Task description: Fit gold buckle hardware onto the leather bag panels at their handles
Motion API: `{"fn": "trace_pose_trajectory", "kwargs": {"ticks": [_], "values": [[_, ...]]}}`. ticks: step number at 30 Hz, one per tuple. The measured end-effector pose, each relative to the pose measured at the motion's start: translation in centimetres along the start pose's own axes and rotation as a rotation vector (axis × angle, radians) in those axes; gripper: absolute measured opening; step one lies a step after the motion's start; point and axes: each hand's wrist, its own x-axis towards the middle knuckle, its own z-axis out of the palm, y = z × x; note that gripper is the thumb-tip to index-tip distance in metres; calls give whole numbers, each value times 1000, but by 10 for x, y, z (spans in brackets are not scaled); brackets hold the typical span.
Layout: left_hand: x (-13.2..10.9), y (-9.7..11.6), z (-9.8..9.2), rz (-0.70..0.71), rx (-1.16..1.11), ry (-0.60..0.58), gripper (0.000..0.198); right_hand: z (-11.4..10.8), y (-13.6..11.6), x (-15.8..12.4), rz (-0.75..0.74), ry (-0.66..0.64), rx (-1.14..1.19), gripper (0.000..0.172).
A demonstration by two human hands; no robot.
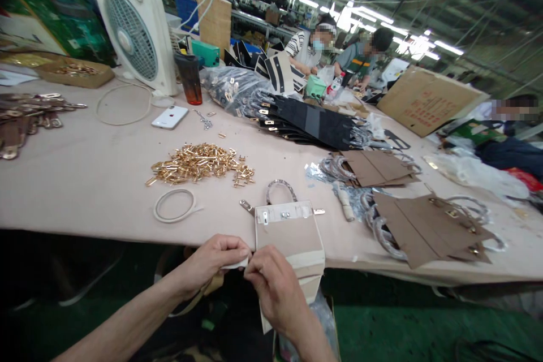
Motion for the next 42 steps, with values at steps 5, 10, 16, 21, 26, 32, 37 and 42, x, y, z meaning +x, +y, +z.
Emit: {"fn": "trace_pose_trajectory", "kwargs": {"ticks": [5, 10, 16, 21, 26, 32, 37, 42], "values": [[8, -14, -9, 54, 19, 41, 50, -51, 30, 8, 91, 221, -3, 10], [15, -26, -13, 64, 30, -16, 48, -96, 68, 43, 219, 141, -128, 10], [16, -28, -17, -26, -20, -4, 55, -91, 84, 67, 316, -84, -91, 17], [14, -28, -21, -53, -3, 13, 56, -86, 91, 70, 326, -97, -115, 17], [15, -25, -22, -47, 35, 4, 56, -80, 101, 69, 305, -69, -137, 17], [16, -26, -24, -40, 79, 14, 57, -73, 110, 65, 278, -12, -160, 13], [13, -23, -22, -24, 136, 22, 54, -77, 120, 64, 293, -15, -157, 43], [8, -13, -16, 6, 172, 40, 50, -72, 128, 70, 260, 8, -199, 22]]}}
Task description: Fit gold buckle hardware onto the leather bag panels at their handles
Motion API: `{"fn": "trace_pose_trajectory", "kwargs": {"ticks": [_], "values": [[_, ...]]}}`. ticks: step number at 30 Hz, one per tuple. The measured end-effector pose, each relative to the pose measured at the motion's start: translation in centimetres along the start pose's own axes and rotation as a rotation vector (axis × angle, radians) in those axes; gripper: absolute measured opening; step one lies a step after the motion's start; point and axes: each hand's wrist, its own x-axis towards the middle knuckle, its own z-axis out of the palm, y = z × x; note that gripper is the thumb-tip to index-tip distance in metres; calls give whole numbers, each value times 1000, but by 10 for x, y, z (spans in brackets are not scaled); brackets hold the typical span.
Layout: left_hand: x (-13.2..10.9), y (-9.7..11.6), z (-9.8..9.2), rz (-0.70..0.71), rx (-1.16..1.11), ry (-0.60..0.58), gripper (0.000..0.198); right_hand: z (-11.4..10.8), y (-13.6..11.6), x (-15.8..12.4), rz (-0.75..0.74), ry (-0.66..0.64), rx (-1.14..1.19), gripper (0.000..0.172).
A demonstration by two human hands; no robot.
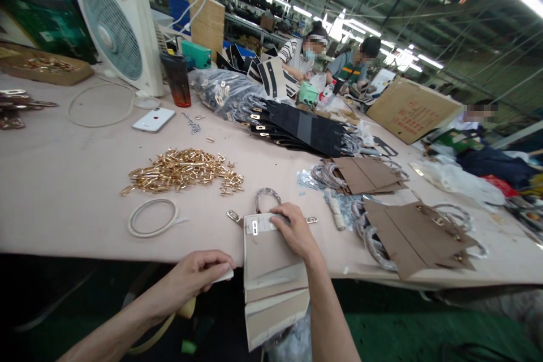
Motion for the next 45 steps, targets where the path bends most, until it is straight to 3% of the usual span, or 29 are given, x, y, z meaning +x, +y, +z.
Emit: {"fn": "trace_pose_trajectory", "kwargs": {"ticks": [9, 13, 17, 20, 23, 26, 28, 34, 40, 45], "values": [[-2, -1, 0, 29, 33, 32, 50, 25, 2, -2, -2, 263, -33, 24], [-7, 8, -1, 91, 98, 4, 54, 33, 4, -3, 28, 357, -64, 26], [-17, 25, 1, 181, 210, 14, 50, 30, -5, -12, 43, 477, -17, 28], [-24, 36, 3, 198, 337, 28, 63, 20, -27, -27, 55, 568, 45, 27], [-29, 41, 3, 218, 463, 24, 75, 12, -60, -46, 7, 410, 120, 21], [-31, 43, 3, 241, 544, 11, 64, 14, -92, -62, -147, 75, 117, 21], [-32, 44, 4, 240, 580, 7, 55, 19, -106, -68, -212, -38, 81, 27], [-37, 46, 6, 228, 669, -3, 37, 29, -115, -66, -169, -118, 97, 17], [-32, 41, 6, 266, 745, 42, 21, 29, -119, -67, -144, -110, 104, 8], [-29, 39, 4, 326, 687, 36, 25, 30, -121, -69, -126, -89, 105, 9]]}}
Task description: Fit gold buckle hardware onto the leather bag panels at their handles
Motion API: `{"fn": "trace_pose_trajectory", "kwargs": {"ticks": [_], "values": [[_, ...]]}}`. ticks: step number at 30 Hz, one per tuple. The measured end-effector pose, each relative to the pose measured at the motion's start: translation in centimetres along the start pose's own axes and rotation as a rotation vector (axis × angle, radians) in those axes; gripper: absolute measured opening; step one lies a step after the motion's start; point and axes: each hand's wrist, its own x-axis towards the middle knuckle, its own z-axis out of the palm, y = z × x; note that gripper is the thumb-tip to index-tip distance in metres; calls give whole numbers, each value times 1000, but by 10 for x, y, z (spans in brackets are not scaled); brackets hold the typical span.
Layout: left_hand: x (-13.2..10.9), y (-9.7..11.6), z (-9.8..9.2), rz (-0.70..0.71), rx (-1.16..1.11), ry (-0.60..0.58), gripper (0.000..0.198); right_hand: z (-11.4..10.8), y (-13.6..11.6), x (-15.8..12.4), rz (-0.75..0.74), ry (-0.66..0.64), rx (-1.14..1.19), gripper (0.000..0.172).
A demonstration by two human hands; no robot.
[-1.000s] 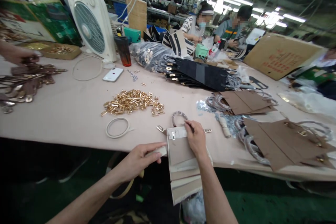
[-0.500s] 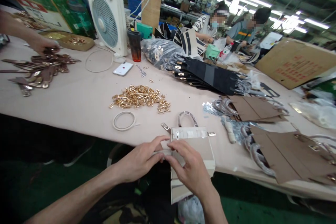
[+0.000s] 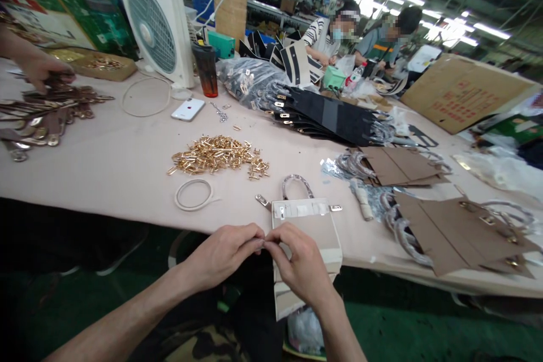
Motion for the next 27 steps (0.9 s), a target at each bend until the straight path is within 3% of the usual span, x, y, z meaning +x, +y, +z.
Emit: {"fn": "trace_pose_trajectory", "kwargs": {"ticks": [5, 10, 13, 16, 18, 22, 27], "values": [[1, -3, 4, -99, -481, -7, 22, 7, 0, -3, -28, 45, 98, 7], [10, -15, 23, -312, -955, 16, 33, 17, -1, -14, -229, 120, 160, 19], [14, -25, 29, -340, -921, 68, 38, 5, 9, -15, -209, 103, 206, 19], [15, -37, 33, -308, -777, 97, 41, -18, 32, -1, -85, 228, 148, 13], [15, -44, 36, -307, -746, 95, 40, -31, 48, 14, -12, 245, 72, 9], [17, -57, 40, -321, -728, 86, 41, -38, 70, 38, 99, 86, 18, 14], [18, -58, 39, -321, -760, 62, 43, -28, 75, 45, 125, -13, 42, 18]]}}
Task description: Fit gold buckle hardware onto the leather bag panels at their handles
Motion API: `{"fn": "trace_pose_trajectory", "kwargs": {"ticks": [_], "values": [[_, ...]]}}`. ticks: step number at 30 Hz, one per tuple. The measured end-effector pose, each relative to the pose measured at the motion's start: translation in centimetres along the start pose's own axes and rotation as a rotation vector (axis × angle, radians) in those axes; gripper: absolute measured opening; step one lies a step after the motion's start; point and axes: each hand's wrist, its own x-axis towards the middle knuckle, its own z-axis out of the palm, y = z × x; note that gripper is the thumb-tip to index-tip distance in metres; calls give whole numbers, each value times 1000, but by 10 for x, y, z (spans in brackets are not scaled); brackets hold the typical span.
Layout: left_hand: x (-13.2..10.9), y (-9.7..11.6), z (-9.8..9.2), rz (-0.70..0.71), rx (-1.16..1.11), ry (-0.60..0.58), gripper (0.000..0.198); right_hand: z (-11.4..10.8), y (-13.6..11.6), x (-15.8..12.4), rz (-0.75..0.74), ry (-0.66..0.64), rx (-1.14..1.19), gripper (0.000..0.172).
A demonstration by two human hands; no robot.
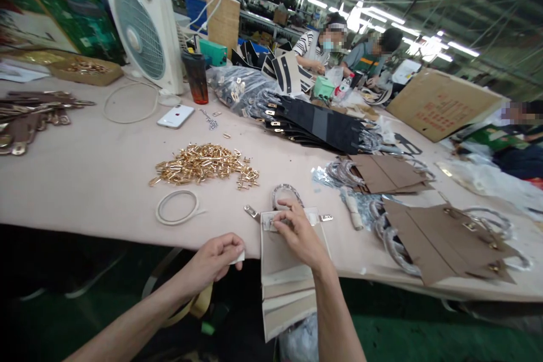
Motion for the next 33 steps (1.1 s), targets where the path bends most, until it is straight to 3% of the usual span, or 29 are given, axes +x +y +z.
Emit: {"fn": "trace_pose_trajectory", "kwargs": {"ticks": [12, 17, 24, 29, 33], "values": [[-2, 2, 0, 7, -11, -3, 43, 14, 6, 1, 6, 91, -96, 18], [-2, 2, 0, 7, 29, 10, 41, 20, 12, 0, -41, 144, -138, 10], [-2, -3, 0, 18, 37, 14, 44, 24, 19, 5, -84, 206, -215, 47], [-6, 2, 1, 39, 4, 21, 45, 29, 23, 10, -50, 283, -296, 24], [-10, 5, 0, 54, 23, 31, 43, 37, 25, 11, -10, 370, -342, 17]]}}
